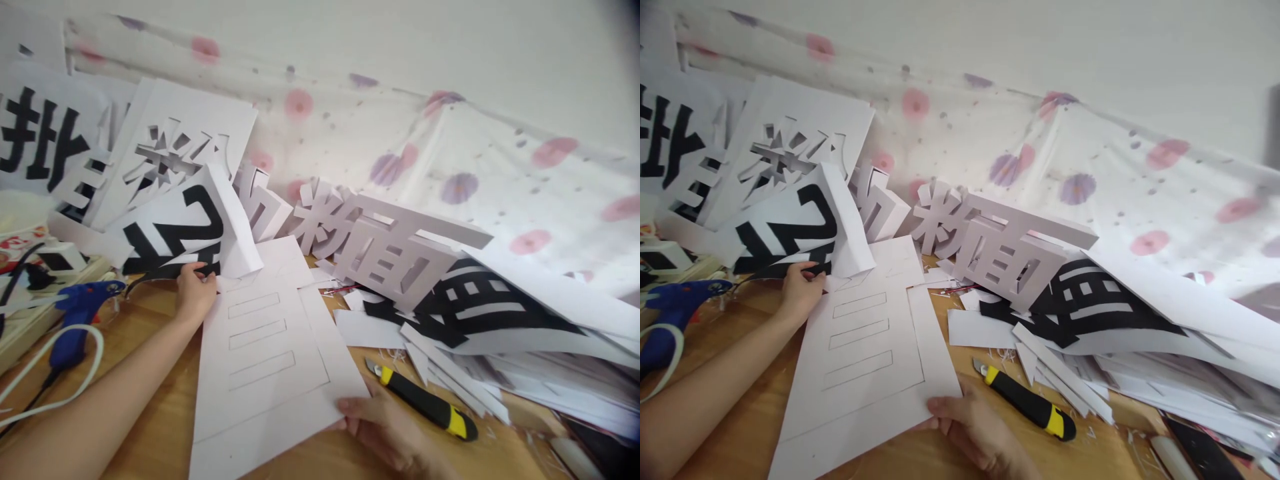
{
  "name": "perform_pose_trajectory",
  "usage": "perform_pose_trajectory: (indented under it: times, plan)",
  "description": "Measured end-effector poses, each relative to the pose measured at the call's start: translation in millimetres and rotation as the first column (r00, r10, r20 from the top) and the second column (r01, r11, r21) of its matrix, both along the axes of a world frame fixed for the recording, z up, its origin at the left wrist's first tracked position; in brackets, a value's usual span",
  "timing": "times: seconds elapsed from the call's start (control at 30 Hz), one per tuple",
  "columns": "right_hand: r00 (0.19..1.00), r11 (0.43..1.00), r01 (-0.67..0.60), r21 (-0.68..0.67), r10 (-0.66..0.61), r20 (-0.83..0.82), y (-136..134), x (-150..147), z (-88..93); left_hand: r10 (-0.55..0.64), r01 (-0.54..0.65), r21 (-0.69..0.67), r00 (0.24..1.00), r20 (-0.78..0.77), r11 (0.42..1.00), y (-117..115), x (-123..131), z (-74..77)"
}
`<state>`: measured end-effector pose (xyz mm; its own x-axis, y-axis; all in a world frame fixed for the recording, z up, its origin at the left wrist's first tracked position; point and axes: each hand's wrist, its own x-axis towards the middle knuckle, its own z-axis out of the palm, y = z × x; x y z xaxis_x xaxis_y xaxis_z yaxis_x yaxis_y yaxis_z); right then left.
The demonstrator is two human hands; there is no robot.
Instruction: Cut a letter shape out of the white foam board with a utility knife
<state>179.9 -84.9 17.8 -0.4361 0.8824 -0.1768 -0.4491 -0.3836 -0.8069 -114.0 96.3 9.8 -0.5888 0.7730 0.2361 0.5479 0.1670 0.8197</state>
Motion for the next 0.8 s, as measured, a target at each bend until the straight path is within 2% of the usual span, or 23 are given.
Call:
perform_pose_trajectory:
  times: [0.2,0.4,0.57,0.8]
  plan:
    - [0.999,0.999,-0.038,-0.010,0.039,0.028,-0.6,5.4,2.4,-0.025,0.025,-0.022,1.000,-0.009,0.999,0.2,0.2,-0.6]
    - [0.985,0.998,0.059,0.031,-0.063,0.161,-1.7,9.0,1.8,-0.052,0.051,-0.055,0.998,-0.028,0.997,-0.8,2.3,-1.0]
    - [0.969,0.996,0.077,0.042,-0.085,0.231,-2.3,12.2,3.9,-0.061,0.059,-0.058,0.997,-0.039,0.997,-0.8,4.0,-1.7]
    - [0.971,0.999,-0.039,0.034,0.030,0.236,0.0,28.4,13.6,-0.012,0.009,-0.051,0.999,-0.048,0.999,3.6,-3.2,-0.5]
